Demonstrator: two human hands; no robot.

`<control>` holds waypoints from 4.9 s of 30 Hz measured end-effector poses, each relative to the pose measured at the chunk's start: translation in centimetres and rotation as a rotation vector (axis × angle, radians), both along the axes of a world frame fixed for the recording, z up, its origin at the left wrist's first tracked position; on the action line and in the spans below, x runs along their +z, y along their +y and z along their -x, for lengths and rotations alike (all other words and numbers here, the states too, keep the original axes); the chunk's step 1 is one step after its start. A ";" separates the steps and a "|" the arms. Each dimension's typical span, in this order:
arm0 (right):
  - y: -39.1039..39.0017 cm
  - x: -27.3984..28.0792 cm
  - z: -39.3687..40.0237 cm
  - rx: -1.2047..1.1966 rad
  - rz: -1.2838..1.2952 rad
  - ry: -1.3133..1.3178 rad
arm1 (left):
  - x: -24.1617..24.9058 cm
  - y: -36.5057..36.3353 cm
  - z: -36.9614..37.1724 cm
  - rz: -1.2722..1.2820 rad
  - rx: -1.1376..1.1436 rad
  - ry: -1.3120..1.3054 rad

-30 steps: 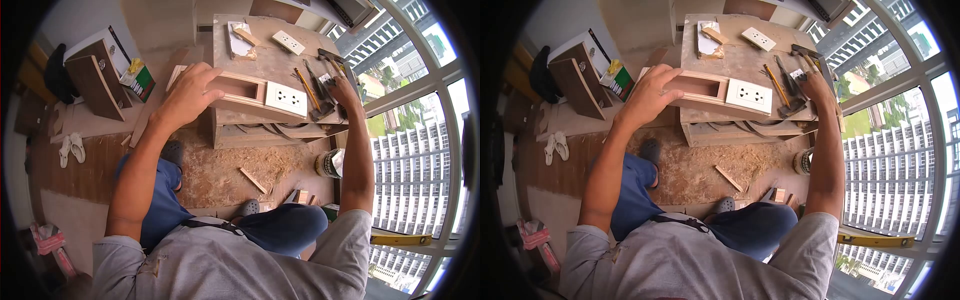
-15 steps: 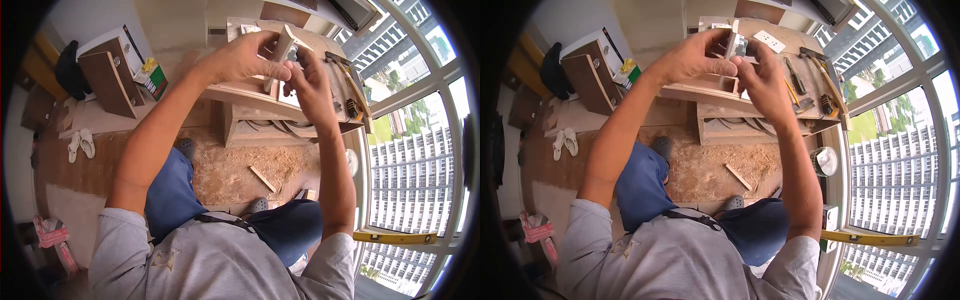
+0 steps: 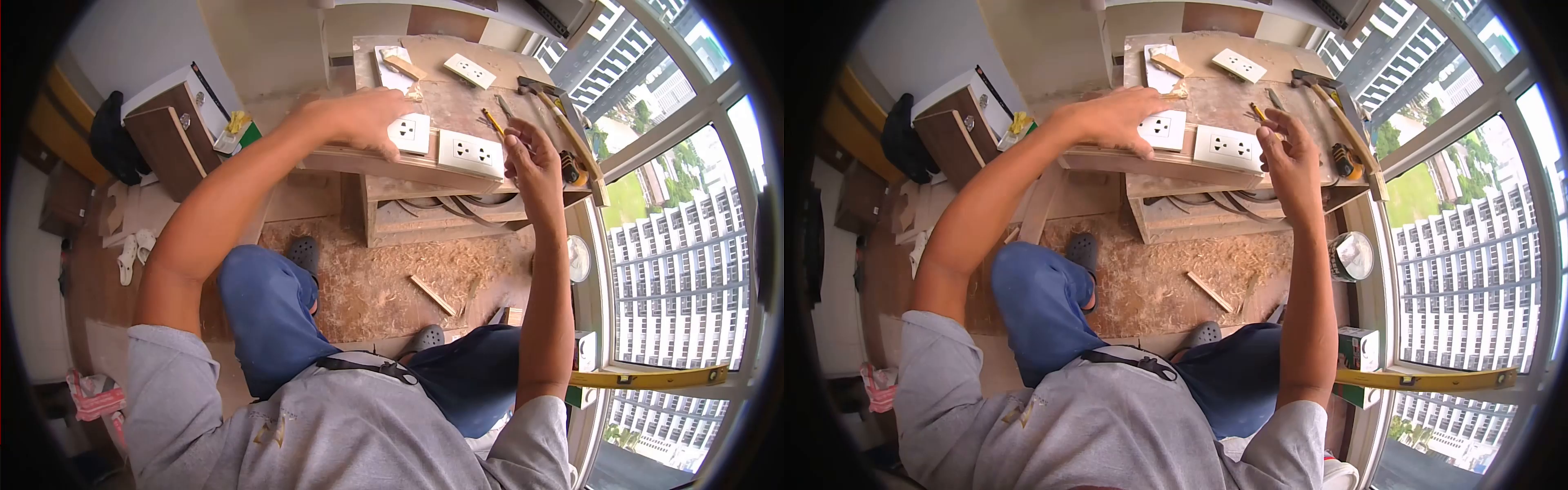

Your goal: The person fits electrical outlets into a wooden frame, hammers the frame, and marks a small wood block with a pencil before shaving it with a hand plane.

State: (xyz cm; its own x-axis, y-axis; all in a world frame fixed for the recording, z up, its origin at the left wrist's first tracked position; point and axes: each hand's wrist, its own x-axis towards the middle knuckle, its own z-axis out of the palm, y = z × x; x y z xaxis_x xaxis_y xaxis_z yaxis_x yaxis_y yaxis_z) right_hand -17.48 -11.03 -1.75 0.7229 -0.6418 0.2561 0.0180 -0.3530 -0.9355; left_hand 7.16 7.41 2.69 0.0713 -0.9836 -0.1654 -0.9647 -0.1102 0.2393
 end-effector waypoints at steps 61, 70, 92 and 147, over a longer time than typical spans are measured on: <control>-4.0 -2.2 0.5 0.225 0.260 0.484 | -8.1 5.6 0.6 0.441 0.462 0.748; -3.8 -2.2 0.4 0.230 0.236 0.478 | -8.6 5.2 0.2 0.424 0.448 0.806; -4.8 -7.6 -3.9 0.114 -0.349 -0.236 | -7.4 1.6 -1.6 0.294 -0.026 0.127; -6.6 -3.7 1.2 0.388 0.094 0.335 | -8.1 6.4 1.7 0.428 0.526 0.565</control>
State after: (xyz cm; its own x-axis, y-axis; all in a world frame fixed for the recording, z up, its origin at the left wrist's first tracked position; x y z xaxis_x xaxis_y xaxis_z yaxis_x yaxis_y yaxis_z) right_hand -18.68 -17.61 -5.49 0.9552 -0.2956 0.0139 -0.1303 -0.4623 -0.8771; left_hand 5.48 13.79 -5.46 0.5512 -0.8320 0.0627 -0.5396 -0.2982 0.7874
